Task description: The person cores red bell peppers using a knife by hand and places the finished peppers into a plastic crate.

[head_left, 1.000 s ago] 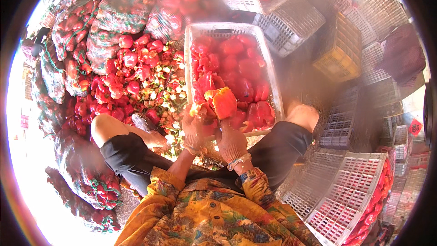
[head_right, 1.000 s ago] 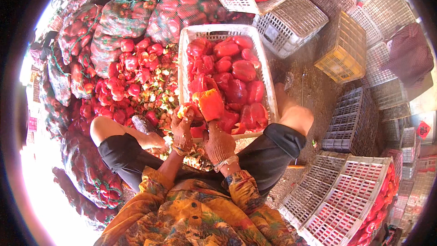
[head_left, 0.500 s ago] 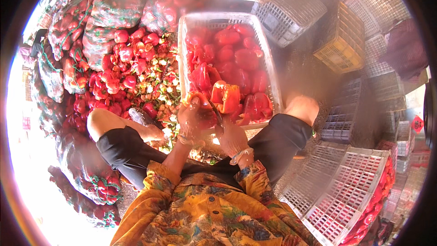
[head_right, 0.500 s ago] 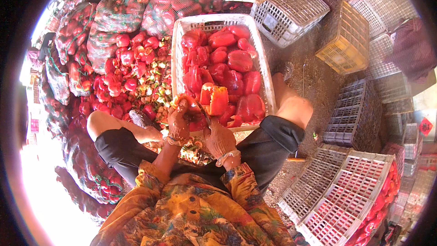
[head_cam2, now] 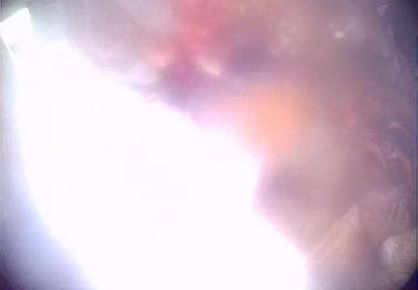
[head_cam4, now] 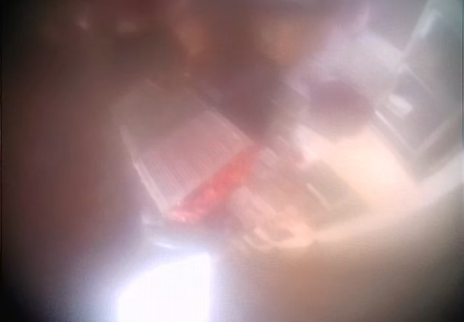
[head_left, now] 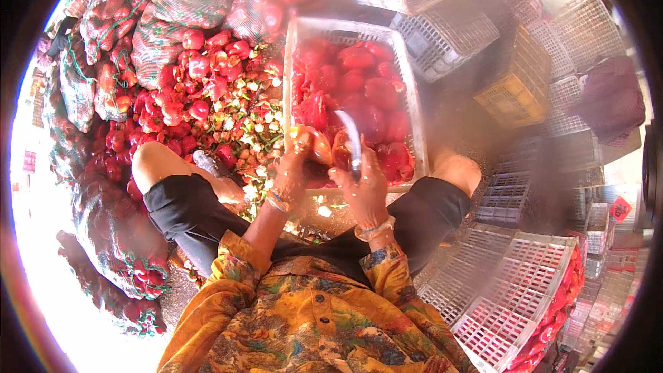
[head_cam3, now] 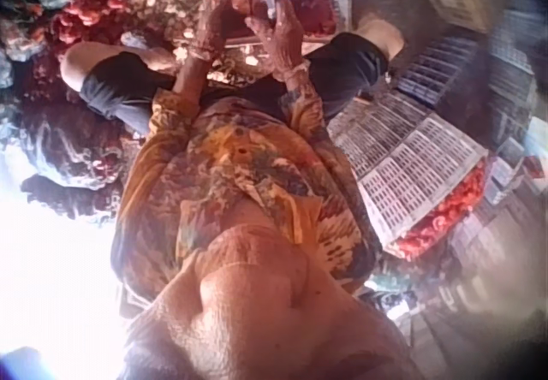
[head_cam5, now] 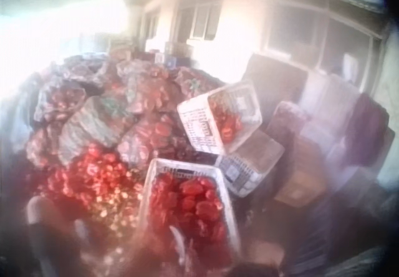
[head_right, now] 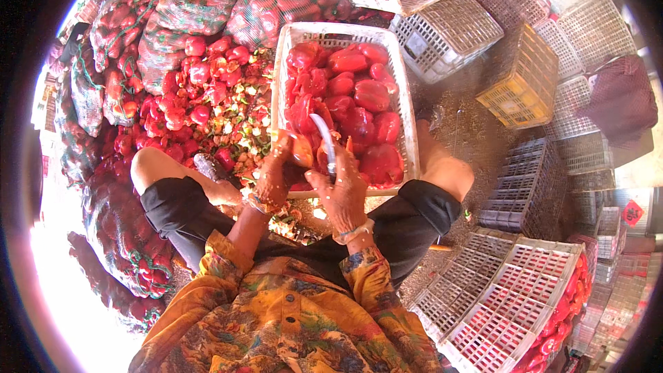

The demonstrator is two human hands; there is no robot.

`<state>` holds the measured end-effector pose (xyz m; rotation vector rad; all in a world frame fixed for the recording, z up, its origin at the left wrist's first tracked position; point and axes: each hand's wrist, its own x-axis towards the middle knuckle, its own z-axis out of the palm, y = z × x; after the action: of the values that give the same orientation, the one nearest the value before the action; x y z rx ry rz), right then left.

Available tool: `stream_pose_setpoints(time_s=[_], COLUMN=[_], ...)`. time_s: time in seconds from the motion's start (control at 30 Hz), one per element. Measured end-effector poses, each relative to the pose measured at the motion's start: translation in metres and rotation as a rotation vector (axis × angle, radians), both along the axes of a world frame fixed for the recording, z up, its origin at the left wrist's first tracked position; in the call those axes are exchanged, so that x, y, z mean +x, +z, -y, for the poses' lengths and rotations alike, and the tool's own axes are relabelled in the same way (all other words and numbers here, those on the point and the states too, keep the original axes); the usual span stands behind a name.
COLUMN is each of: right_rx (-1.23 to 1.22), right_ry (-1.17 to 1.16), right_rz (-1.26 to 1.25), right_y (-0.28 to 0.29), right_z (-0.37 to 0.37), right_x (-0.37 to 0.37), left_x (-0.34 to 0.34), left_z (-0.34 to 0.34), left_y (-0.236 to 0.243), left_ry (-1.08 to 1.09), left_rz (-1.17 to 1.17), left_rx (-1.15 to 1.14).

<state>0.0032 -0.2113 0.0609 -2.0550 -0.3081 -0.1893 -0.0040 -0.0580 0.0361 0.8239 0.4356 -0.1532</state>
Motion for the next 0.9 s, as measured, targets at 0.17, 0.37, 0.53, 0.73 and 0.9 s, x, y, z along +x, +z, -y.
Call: stream_pose_setpoints(time_s=[0.17, 0.37, 0.53, 0.73, 0.9], right_rx=[0.199, 1.328, 1.216, 0.957, 0.835], right_ry=[0.026, 0.101, -0.113, -0.298, -0.444], right_rz=[-0.179, -0.712, -0.680, -0.599, -0.426], right_y=[0.003, 0.012, 0.018, 0.034, 0.040], right_z=[-0.013, 0.016, 0.033, 0.052, 0.057], right_x=[-0.005, -0.004, -0.013, -0.015, 0.014], left_x=[-0.009, -0.004, -0.008, 0.000, -0.002], left_z=[0.006, -0.023, -0.018, -0.017, -0.010], left_y=[-0.016, -0.036, -0.041, -0.043, -0.057], left_ry=[-0.116, 0.140, 0.310, 0.332, 0.189], left_rz=[0.117, 0.127, 0.231, 0.486, 0.472], left_rx=[0.092, 0.463, 0.593, 1.335, 1.868])
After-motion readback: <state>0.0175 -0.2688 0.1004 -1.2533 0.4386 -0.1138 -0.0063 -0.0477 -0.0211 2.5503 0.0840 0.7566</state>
